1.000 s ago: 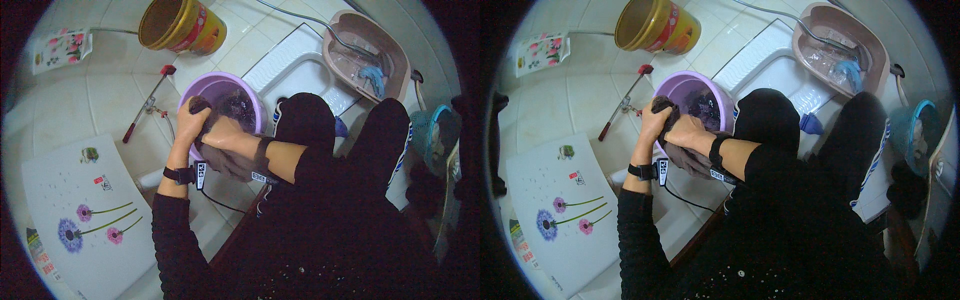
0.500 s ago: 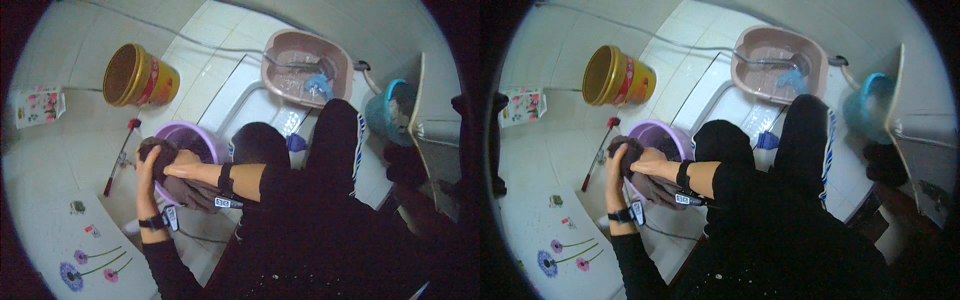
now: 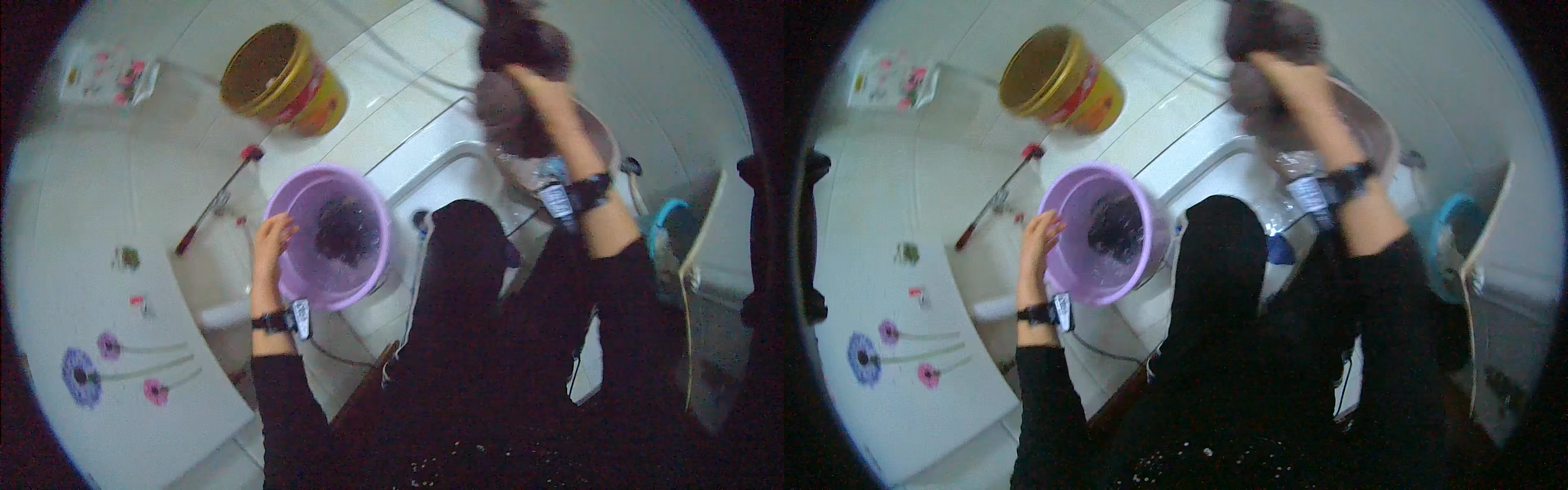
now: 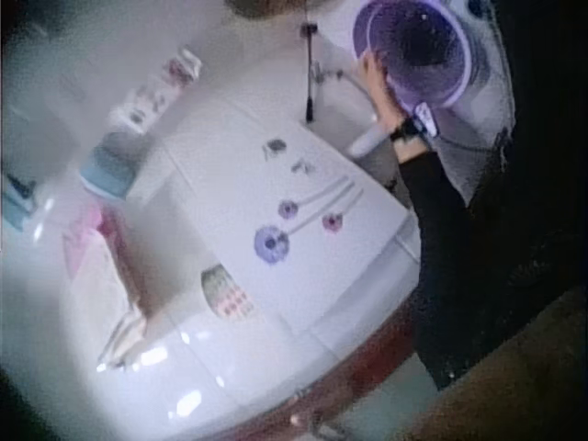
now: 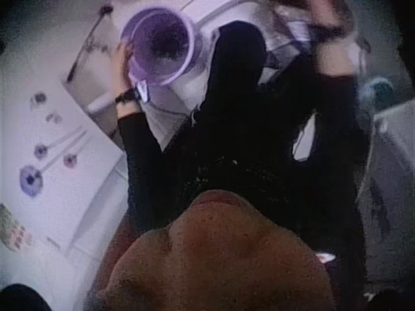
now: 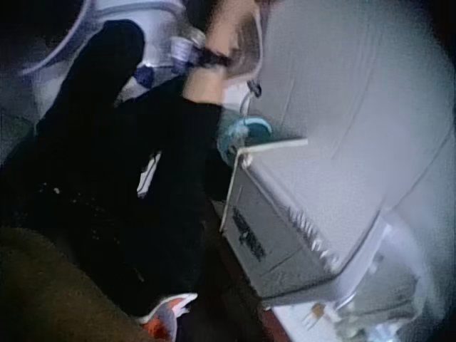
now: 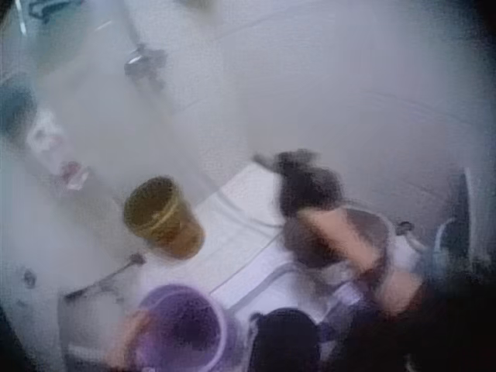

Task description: The person washes dark and light-colored garments by hand in a purple basin, then transfers them to a larger pink basin. They rinse the garments, wring them out, and move water between basins using a ladle and shower hose.

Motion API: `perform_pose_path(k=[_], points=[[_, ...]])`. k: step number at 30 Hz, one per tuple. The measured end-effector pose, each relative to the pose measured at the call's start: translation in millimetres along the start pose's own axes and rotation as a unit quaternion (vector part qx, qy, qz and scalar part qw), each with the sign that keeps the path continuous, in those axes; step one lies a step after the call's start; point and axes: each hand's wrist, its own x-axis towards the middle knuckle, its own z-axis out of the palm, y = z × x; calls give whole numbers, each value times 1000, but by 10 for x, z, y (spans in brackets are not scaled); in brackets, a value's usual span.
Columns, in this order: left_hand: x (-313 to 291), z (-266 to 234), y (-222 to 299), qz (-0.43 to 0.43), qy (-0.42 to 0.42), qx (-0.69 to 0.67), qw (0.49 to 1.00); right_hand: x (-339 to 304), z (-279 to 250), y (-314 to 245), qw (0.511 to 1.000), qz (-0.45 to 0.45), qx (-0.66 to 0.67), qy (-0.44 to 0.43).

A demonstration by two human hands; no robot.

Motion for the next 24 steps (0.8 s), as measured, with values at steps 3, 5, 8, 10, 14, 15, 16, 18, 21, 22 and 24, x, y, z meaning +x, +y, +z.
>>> perform_pose_path(k=[3,5,8,10,14,15,16,18,21,22,24], points=[[59,69,-407,37,-16,57,998,250,-122,732,994,-46,46,88],[109,173,-631,15,-62,191,980,309,-235,1148,986,-7,-142,82],[123,247,-890,47,-146,265,952,251,-220,1554,973,-3,-230,12],[97,241,-968,70,-137,346,926,232,-46,1652,949,52,-305,-61],[193,381,-1043,-2,-175,360,916,265,125,1670,863,160,-465,-115],[256,422,-1058,-14,-163,387,907,306,119,1662,849,174,-488,-101],[319,450,-1079,-33,-150,408,900,316,130,1675,854,126,-500,-68],[458,439,-1133,-14,-146,444,884,405,134,1689,916,72,-386,-86],[628,310,-1262,-65,-146,359,920,520,254,1708,955,6,-283,-95],[677,255,-1310,-112,-166,271,942,527,295,1699,957,12,-274,-95],[740,193,-1424,-162,-178,164,957,501,395,1626,977,34,-158,-142]])
